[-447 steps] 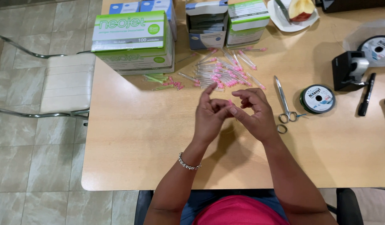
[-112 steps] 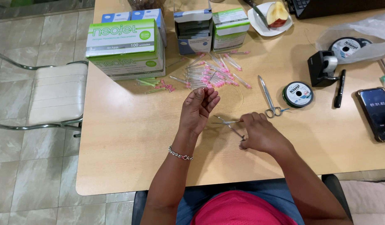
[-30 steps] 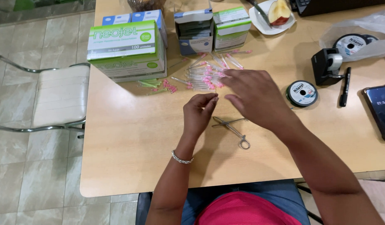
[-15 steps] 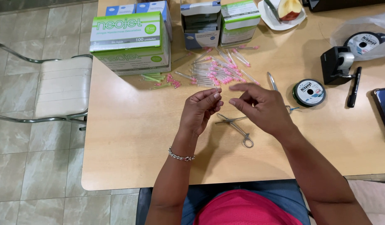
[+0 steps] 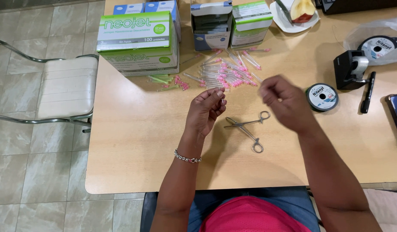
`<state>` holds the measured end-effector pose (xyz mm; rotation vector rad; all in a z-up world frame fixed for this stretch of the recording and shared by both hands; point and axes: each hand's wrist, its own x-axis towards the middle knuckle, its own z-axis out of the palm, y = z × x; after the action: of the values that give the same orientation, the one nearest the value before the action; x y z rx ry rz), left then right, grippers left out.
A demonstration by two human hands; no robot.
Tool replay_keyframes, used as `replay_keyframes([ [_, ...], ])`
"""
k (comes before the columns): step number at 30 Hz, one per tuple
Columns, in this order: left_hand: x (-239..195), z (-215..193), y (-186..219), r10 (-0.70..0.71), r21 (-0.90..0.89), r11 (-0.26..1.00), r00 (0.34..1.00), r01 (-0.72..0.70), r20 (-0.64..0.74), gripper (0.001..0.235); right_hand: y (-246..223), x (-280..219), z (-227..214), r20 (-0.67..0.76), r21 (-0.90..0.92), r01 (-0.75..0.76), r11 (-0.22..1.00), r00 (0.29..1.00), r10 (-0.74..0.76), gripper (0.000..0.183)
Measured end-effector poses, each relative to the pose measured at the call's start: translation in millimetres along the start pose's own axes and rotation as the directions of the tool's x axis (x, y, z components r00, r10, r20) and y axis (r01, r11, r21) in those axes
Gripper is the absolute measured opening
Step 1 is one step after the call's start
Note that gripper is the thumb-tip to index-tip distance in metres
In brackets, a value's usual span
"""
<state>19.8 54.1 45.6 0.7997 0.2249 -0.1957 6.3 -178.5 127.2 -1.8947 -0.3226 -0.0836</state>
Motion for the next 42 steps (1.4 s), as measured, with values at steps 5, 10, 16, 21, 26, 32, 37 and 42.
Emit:
replay_keyframes([
  [5, -5, 6, 9, -0.054, -0.028, 0.998, 0.999, 0.054, 0.000, 0.027, 29, 27, -35, -0.318, 0.007, -0.197, 0.980, 0.929, 0.189, 0.006],
  [10, -8, 10, 13, -0.093, -0.052, 0.995, 0.995, 0.091, -0.038, 0.026, 89, 44, -54, -0.543, 0.128, -0.337, 0.933, 0.763, 0.351, 0.003],
  [16, -10, 14, 15, -0.100, -0.032, 0.994, 0.995, 0.100, -0.001, 0.027, 70, 37, -45, -0.444, -0.444, -0.549, 0.708, 0.821, 0.358, 0.022],
  [21, -3, 2, -6, -0.081, -0.030, 0.996, 0.996, 0.082, 0.040, 0.031, 11, 12, -20, -0.101, -0.171, -0.304, 0.937, 0.952, 0.290, 0.049],
  [26, -12, 11, -9, -0.123, 0.023, 0.992, 0.989, 0.121, 0.087, 0.033, 8, 8, 30, 0.078, 0.325, -0.288, 0.901, 0.957, 0.278, 0.022],
  [32, -6, 2, -25, -0.180, 0.137, 0.977, 0.975, 0.162, 0.130, 0.029, 39, 11, 53, 0.234, 0.638, -0.414, 0.650, 0.908, 0.348, 0.025],
  [37, -11, 9, -20, -0.199, 0.183, 0.968, 0.968, 0.170, 0.155, 0.028, 54, 8, 50, 0.269, 0.707, -0.447, 0.548, 0.886, 0.377, 0.020],
  [42, -11, 11, -23, -0.199, 0.210, 0.964, 0.967, 0.164, 0.158, 0.029, 62, 7, 44, 0.239, 0.694, -0.438, 0.571, 0.888, 0.392, 0.017],
])
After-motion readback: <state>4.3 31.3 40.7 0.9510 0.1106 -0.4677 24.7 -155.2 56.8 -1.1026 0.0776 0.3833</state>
